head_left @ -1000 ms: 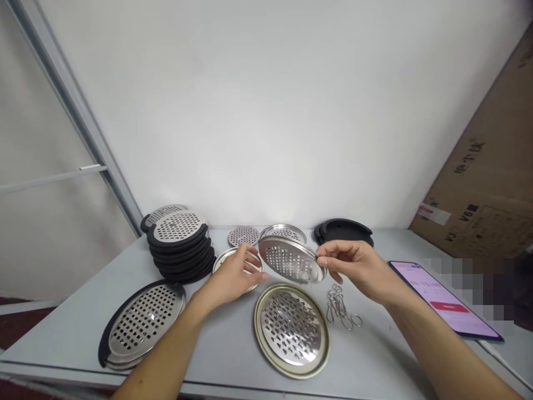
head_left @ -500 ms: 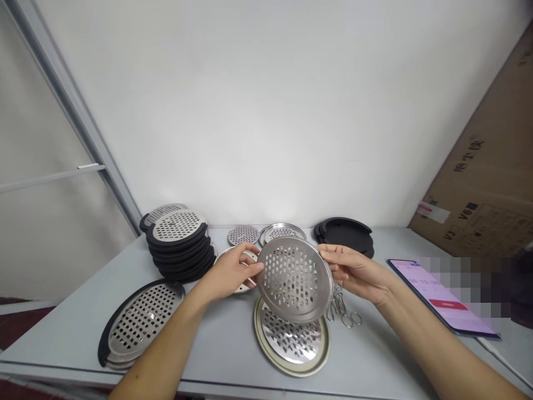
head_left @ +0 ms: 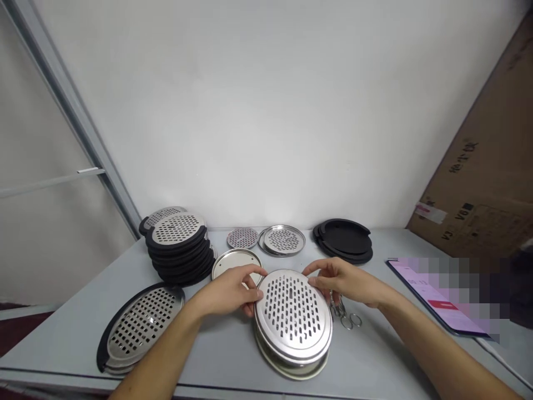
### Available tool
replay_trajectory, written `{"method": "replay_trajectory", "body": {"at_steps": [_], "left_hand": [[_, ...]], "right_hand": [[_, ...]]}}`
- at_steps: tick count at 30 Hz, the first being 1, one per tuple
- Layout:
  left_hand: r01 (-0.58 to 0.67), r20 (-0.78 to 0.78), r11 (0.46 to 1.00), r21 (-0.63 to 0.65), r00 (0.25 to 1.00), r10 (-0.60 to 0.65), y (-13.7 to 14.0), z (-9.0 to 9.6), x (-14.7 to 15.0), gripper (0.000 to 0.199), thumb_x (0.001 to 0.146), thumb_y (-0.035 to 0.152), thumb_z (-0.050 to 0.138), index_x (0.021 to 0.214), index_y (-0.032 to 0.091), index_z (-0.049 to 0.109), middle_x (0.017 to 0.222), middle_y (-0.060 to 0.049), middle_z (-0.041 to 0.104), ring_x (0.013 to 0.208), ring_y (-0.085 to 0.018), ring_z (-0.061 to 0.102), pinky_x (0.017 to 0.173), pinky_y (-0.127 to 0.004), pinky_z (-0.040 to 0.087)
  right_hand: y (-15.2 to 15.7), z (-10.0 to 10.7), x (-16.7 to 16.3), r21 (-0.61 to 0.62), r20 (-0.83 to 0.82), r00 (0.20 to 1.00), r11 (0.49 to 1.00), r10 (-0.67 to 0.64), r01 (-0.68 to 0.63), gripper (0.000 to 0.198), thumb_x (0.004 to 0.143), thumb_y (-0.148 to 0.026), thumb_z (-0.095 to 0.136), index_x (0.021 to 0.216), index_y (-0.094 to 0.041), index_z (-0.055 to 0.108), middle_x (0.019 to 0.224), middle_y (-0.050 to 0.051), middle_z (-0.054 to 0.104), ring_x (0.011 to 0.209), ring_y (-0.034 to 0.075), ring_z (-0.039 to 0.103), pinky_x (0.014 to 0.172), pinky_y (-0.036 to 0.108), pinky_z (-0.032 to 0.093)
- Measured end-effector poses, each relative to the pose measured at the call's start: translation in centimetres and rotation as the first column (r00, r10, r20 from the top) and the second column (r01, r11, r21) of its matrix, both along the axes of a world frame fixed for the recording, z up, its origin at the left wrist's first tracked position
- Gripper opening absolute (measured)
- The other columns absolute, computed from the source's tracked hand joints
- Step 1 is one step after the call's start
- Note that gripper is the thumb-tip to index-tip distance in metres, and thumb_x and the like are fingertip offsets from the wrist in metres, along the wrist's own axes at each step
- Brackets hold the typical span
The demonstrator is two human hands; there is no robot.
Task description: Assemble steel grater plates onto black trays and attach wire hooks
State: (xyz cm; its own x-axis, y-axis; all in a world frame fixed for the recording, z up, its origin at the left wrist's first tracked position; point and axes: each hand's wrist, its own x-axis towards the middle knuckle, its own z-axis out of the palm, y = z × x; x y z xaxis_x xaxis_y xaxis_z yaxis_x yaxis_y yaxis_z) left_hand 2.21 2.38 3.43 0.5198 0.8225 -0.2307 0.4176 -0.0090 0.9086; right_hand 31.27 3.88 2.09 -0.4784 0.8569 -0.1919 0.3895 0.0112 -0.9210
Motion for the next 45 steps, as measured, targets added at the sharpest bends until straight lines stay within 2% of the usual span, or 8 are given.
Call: {"method": "replay_trajectory", "body": {"at_steps": [4, 9, 22, 27, 34, 39, 41, 45], "left_hand": [[0.021, -0.062, 1.000, -0.006, 0.998, -0.022, -0.1, -1.0, 0.3, 0.044, 0.081, 0.038, 0.061, 0.121, 0.022, 0.052, 0.084, -0.002, 0.060, 0.057, -0.014, 0.064, 0.059, -0.029, 0.053], [0.072, -0.124, 0.997, -0.006, 0.990, -0.072, -0.4, -1.3, 0.5, 0.044, 0.081, 0.040, 0.059, 0.120, 0.021, 0.051, 0.080, -0.002, 0.062, 0.056, -0.014, 0.063, 0.054, -0.026, 0.050], [0.096, -0.360, 0.977, 0.192, 0.933, -0.021, -1.3, -0.5, 0.8, 0.045, 0.082, 0.047, 0.053, 0.120, 0.024, 0.054, 0.073, 0.000, 0.065, 0.049, -0.015, 0.056, 0.049, -0.024, 0.038], [0.091, -0.390, 0.954, 0.285, 0.921, 0.029, -1.3, -0.3, 0.8, 0.043, 0.081, 0.047, 0.056, 0.117, 0.024, 0.058, 0.076, -0.002, 0.065, 0.059, -0.018, 0.058, 0.055, -0.025, 0.038], [0.100, -0.408, 0.945, 0.312, 0.912, 0.039, -0.9, -1.2, 0.1, 0.047, 0.080, 0.048, 0.057, 0.121, 0.025, 0.057, 0.079, -0.003, 0.066, 0.066, -0.021, 0.060, 0.059, -0.027, 0.040], [0.123, -0.426, 0.949, 0.290, 0.904, 0.013, -0.9, -1.2, 0.0, 0.048, 0.083, 0.048, 0.054, 0.127, 0.027, 0.053, 0.082, -0.003, 0.067, 0.072, -0.023, 0.062, 0.063, -0.028, 0.042], [0.124, -0.434, 0.940, 0.317, 0.901, 0.027, -1.2, -0.9, 0.0, 0.051, 0.083, 0.048, 0.055, 0.130, 0.028, 0.051, 0.086, -0.004, 0.066, 0.080, -0.025, 0.062, 0.069, -0.031, 0.044], [0.178, -0.408, 0.869, 0.461, 0.912, 0.029, -1.9, -0.1, 0.5, 0.069, 0.075, 0.053, 0.066, 0.137, 0.032, 0.044, 0.122, -0.009, 0.055, 0.116, -0.031, 0.049, 0.095, -0.040, 0.040]], "right_hand": [[0.0, -0.7, 0.0, 0.000, 0.070, 0.997, 1.000, 0.024, -0.024, 0.042, 0.081, -0.051, 0.062, 0.102, -0.015, 0.064, 0.065, 0.002, 0.066, 0.052, 0.015, 0.060, 0.050, 0.026, 0.052], [-0.3, -0.8, 0.0, -0.027, 0.136, 0.988, 0.997, 0.075, -0.072, 0.040, 0.079, -0.049, 0.065, 0.104, -0.018, 0.063, 0.083, 0.005, 0.069, 0.054, 0.016, 0.065, 0.048, 0.025, 0.052], [-0.6, -1.1, -0.5, -0.033, 0.179, 0.975, 0.991, 0.133, -0.129, 0.038, 0.079, -0.044, 0.066, 0.107, -0.019, 0.061, 0.085, 0.005, 0.067, 0.056, 0.016, 0.065, 0.048, 0.023, 0.051], [-0.6, -1.2, -0.7, -0.003, 0.194, 0.972, 0.991, 0.132, -0.133, 0.037, 0.079, -0.042, 0.066, 0.107, -0.019, 0.061, 0.085, 0.005, 0.068, 0.057, 0.016, 0.066, 0.048, 0.022, 0.050], [-0.7, -1.2, -1.0, 0.066, 0.267, 0.957, 0.989, 0.112, -0.134, 0.039, 0.079, -0.040, 0.066, 0.113, -0.021, 0.060, 0.086, 0.004, 0.068, 0.054, 0.014, 0.064, 0.044, 0.020, 0.047], [-0.8, -1.1, -1.2, 0.047, 0.306, 0.944, 0.988, 0.124, -0.146, 0.045, 0.079, -0.043, 0.066, 0.118, -0.022, 0.058, 0.088, 0.004, 0.067, 0.054, 0.013, 0.062, 0.046, 0.021, 0.047], [-0.9, -0.9, -1.1, 0.101, 0.342, 0.933, 0.983, 0.113, -0.156, 0.054, 0.075, -0.045, 0.070, 0.122, -0.023, 0.057, 0.092, 0.005, 0.066, 0.059, 0.014, 0.062, 0.050, 0.022, 0.048], [-1.6, -0.4, -0.8, 0.318, 0.412, 0.909, 0.927, 0.055, -0.201, 0.076, 0.063, -0.045, 0.080, 0.131, -0.027, 0.052, 0.105, 0.006, 0.062, 0.081, 0.019, 0.062, 0.067, 0.026, 0.050]]}}
